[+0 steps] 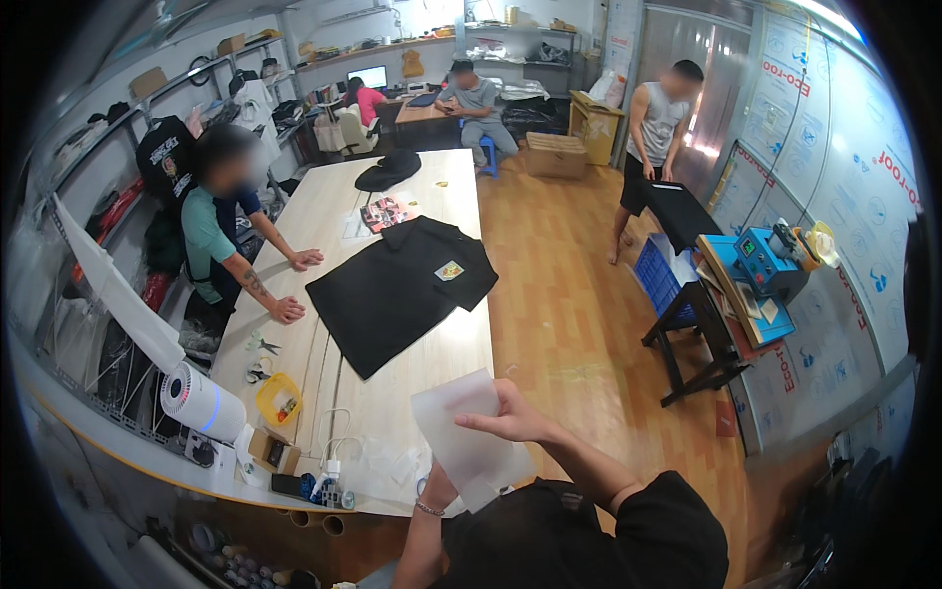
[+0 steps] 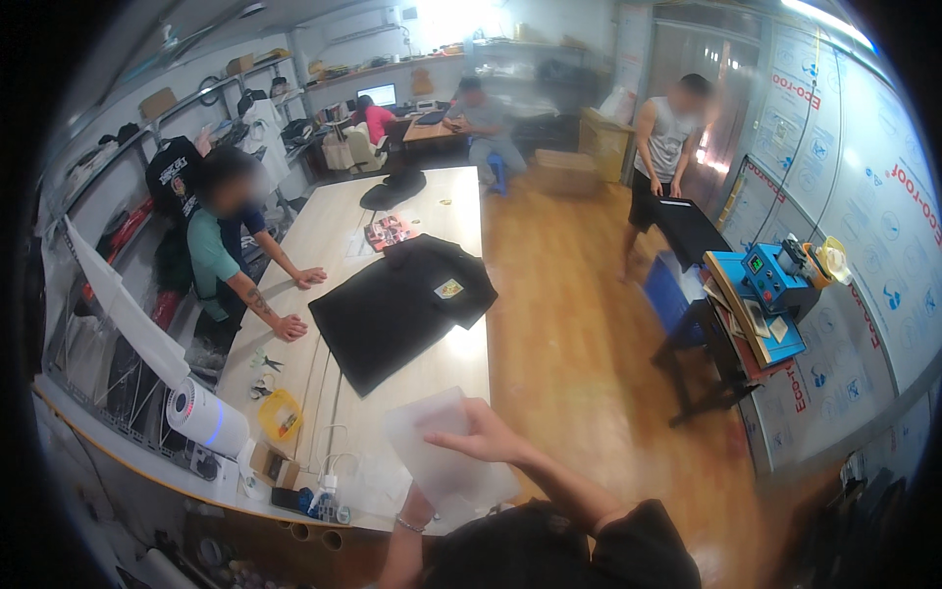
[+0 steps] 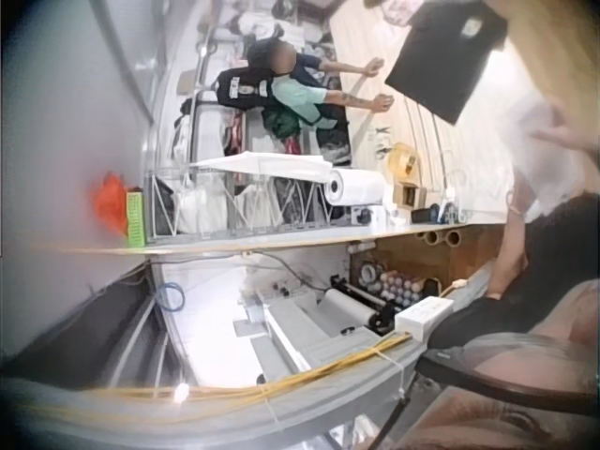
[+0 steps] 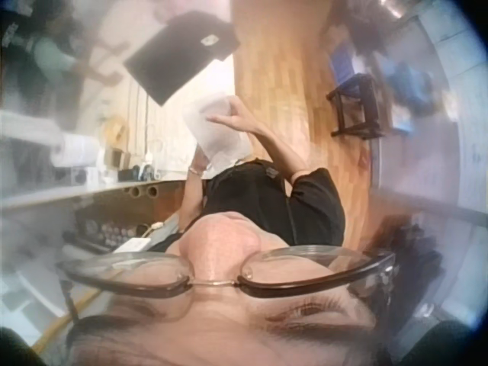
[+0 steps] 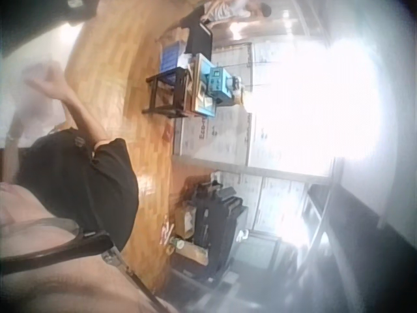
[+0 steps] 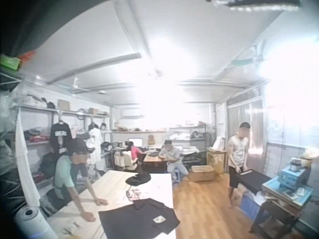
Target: The person uses scissors to cut a sheet of white material on a work table. A coworker nearby handles black t-shirts, placing them on a heat press machine. The person continues cutting the material while the coworker operates the press.
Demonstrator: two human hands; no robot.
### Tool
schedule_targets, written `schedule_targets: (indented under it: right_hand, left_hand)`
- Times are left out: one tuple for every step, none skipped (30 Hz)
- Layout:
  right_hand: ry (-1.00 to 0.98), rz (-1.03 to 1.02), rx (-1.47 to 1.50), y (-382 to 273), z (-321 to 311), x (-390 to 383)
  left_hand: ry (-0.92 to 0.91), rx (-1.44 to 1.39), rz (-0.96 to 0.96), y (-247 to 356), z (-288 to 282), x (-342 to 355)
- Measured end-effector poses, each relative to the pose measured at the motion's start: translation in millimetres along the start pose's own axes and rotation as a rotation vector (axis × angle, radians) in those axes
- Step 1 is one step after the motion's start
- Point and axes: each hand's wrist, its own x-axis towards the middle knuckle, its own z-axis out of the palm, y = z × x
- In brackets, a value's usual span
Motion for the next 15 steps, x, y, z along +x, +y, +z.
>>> schedule_targets:
  right_hand:
    - [0.01,0.001,0.007,1.0,-1.1,-1.9]
    - [0.018,0.002,0.012,0.2,-2.6,-3.1]
    - [0.026,0.003,0.016,-0.3,-3.7,-4.4]
    - [0.026,0.014,0.024,-1.0,-3.6,-6.3]
    - [0.029,0.025,0.032,-2.1,-2.7,-9.0]
    - [0.035,0.037,0.039,-3.1,-2.5,-11.4]
    - [0.04,-0.018,-0.011,-2.1,-1.5,-11.0]
    - [0.049,-0.067,-0.066,-0.2,-0.4,-10.2]
    - [0.065,-0.112,-0.12,1.9,0.8,-11.3]
    - [0.066,-0.148,-0.191,1.5,0.8,-11.7]
    - [0.06,-0.181,-0.256,0.8,1.9,-10.4]
    - [0.056,-0.213,-0.323,0.9,3.0,-11.1]
    - [0.038,-0.208,-0.295,2.4,4.3,-13.1]
    - [0.021,-0.206,-0.265,4.4,5.6,-14.3]
    - [0.005,-0.209,-0.234,7.2,6.4,-15.1]
  left_hand:
    - [-0.019,0.061,0.031,-3.6,1.9,0.5]
    - [-0.035,0.051,0.031,-7.3,3.6,1.1]
    - [-0.05,0.042,0.03,-11.7,5.0,0.8]
    - [-0.066,0.032,0.03,-16.7,6.3,0.2]
    - [-0.055,0.079,0.056,-23.3,5.0,-0.9]
    - [-0.048,0.126,0.082,-29.8,1.4,-2.5]
    - [-0.041,0.172,0.109,-34.8,-2.8,-4.6]
    - [-0.054,0.19,0.07,-35.4,-5.4,-7.8]
    - [-0.072,0.21,0.026,-33.4,-8.9,-12.6]
    - [-0.093,0.229,-0.018,-31.2,-11.2,-14.6]
    - [-0.076,0.177,-0.043,-27.7,-12.6,-17.6]
    - [-0.068,0.142,-0.069,-25.5,-12.5,-18.4]
    - [-0.051,0.103,-0.079,-24.6,-11.6,-17.6]
    - [-0.025,0.053,-0.082,-24.0,-10.1,-15.6]
    - [0.003,-0.006,-0.081,-23.7,-8.7,-12.6]
